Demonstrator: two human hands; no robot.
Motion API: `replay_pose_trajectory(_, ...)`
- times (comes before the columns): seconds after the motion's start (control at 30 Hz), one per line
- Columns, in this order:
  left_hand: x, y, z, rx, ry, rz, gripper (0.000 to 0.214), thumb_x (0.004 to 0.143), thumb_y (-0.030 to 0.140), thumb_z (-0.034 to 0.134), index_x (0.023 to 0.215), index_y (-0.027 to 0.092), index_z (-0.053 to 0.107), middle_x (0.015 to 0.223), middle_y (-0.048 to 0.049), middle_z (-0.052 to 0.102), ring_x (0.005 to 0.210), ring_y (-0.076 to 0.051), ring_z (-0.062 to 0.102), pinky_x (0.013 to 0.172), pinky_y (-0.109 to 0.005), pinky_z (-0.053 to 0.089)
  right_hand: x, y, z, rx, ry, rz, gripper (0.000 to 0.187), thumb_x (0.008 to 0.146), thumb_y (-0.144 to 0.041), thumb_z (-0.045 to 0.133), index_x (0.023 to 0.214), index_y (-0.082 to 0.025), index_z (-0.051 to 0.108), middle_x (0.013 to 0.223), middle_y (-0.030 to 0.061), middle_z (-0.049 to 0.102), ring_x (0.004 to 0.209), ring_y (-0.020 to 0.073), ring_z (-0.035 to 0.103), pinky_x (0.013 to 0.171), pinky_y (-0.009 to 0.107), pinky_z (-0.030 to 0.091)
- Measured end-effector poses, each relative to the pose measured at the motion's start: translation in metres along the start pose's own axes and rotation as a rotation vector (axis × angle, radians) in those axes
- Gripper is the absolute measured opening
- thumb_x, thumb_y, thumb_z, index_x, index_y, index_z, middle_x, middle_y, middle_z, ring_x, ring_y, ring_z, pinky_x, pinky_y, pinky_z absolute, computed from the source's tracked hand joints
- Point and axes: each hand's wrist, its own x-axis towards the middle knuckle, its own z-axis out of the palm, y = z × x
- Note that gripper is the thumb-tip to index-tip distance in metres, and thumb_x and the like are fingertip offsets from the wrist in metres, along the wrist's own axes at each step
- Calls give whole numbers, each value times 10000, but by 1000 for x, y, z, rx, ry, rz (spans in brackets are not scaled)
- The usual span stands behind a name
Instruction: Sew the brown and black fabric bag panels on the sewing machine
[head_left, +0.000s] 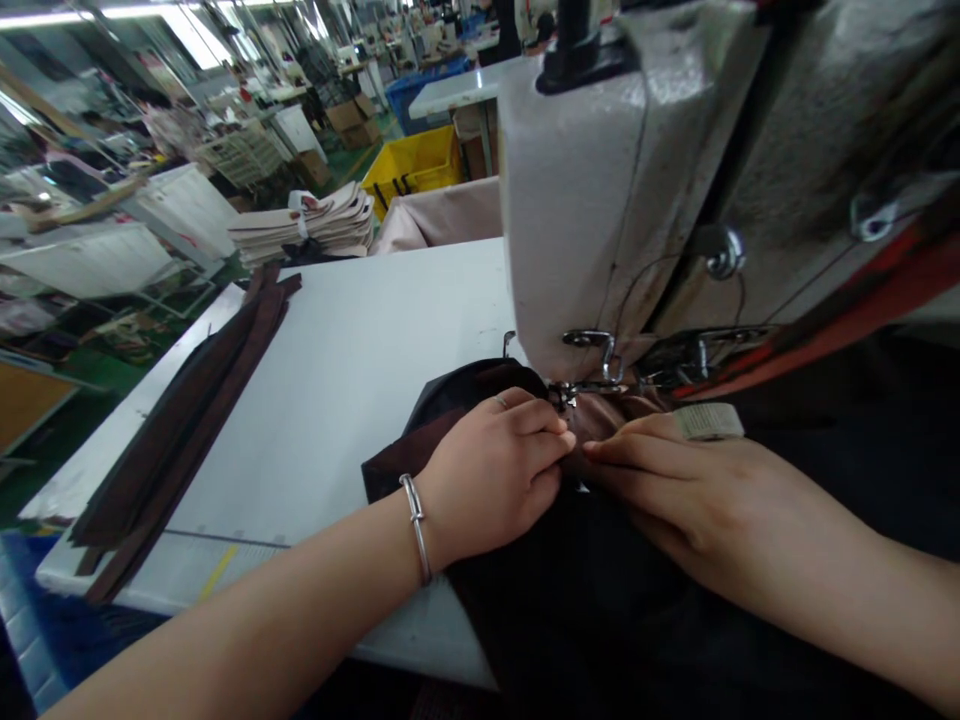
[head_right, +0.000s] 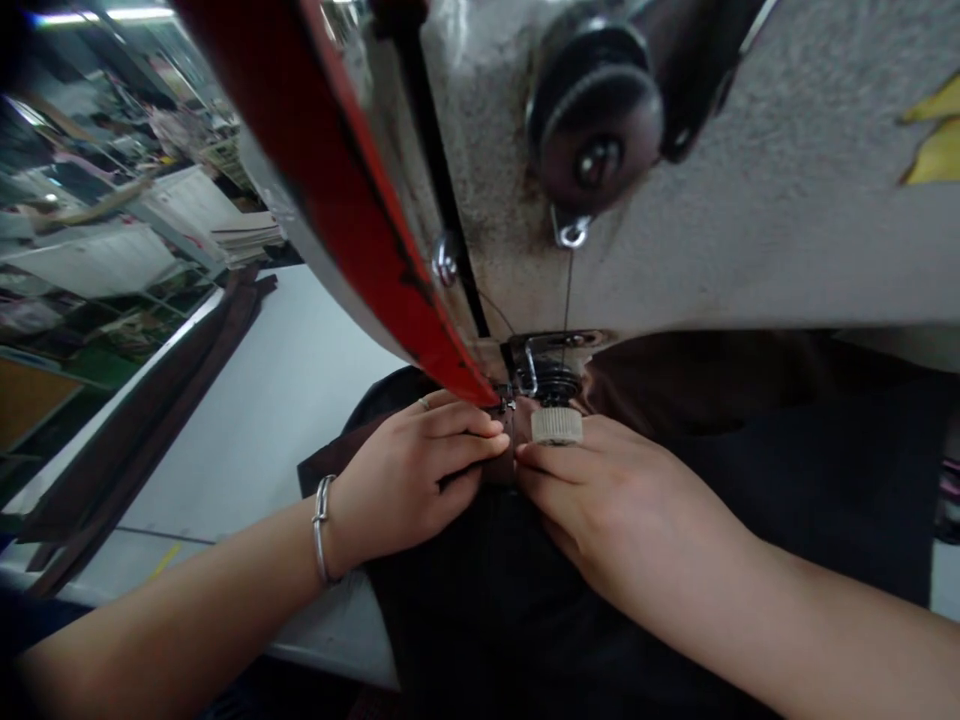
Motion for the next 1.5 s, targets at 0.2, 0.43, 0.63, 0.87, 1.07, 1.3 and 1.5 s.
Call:
replay_pose_trajectory(0.2,-1,0,0,71,6,23,208,934,154,516,1002,151,713,1100,-47,734,1012,-178,673,970,-317,525,-6,4,6,52,-45,113,265,948,-129,504,1188,-156,615,1162,78,680,1064,200,641,940,382,537)
replay_pose_trajectory(0.43,0,-3,-1,53,25,21,174,919,200,577,999,172,729,1076,-26,739,989,-172,679,951,-309,531,-9,6,6,44,-70,82,315,968,-145,496,1259,-205,601,1240,49,662,1233,177,569,1069,371,464)
replay_pose_trajectory(0.63,0,-8,2,62,11,14,194,923,223,586,1043,183,734,1091,-16,732,985,-165,674,946,-301,530,-10,10,8,3,-66,68,334,956,-137,514,1274,-192,601,1294,60,643,1211,199,582,995,372,514)
replay_pose_trajectory(0.87,4,-14,1,53,-27,-10,200,910,204,590,1046,187,737,1091,-2,725,1000,-169,660,964,-302,519,-7,18,9,5,-96,76,342,944,-140,533,1276,-193,598,1270,58,650,1137,229,599,957,424,523)
replay_pose_trajectory(1.07,6,-15,1,27,-18,-6,200,892,193,604,1038,169,738,1056,-11,733,939,-163,662,954,-300,518,-7,20,9,19,-88,71,338,950,-149,527,1276,-201,597,1240,54,665,1117,215,610,959,423,528)
replay_pose_trajectory(1.3,8,-18,0,28,-31,-12,193,883,190,595,1010,186,740,1054,-16,732,996,-185,659,970,-313,508,-3,21,8,31,-69,75,340,949,-137,514,1269,-216,598,1272,43,655,1151,203,609,973,404,534)
replay_pose_trajectory(1.5,8,-19,-1,19,1,10,178,850,193,615,972,192,744,1046,-19,743,934,-186,680,925,-318,518,-2,20,6,60,-70,69,337,950,-131,500,1259,-210,609,1274,52,654,1186,205,600,1017,398,516)
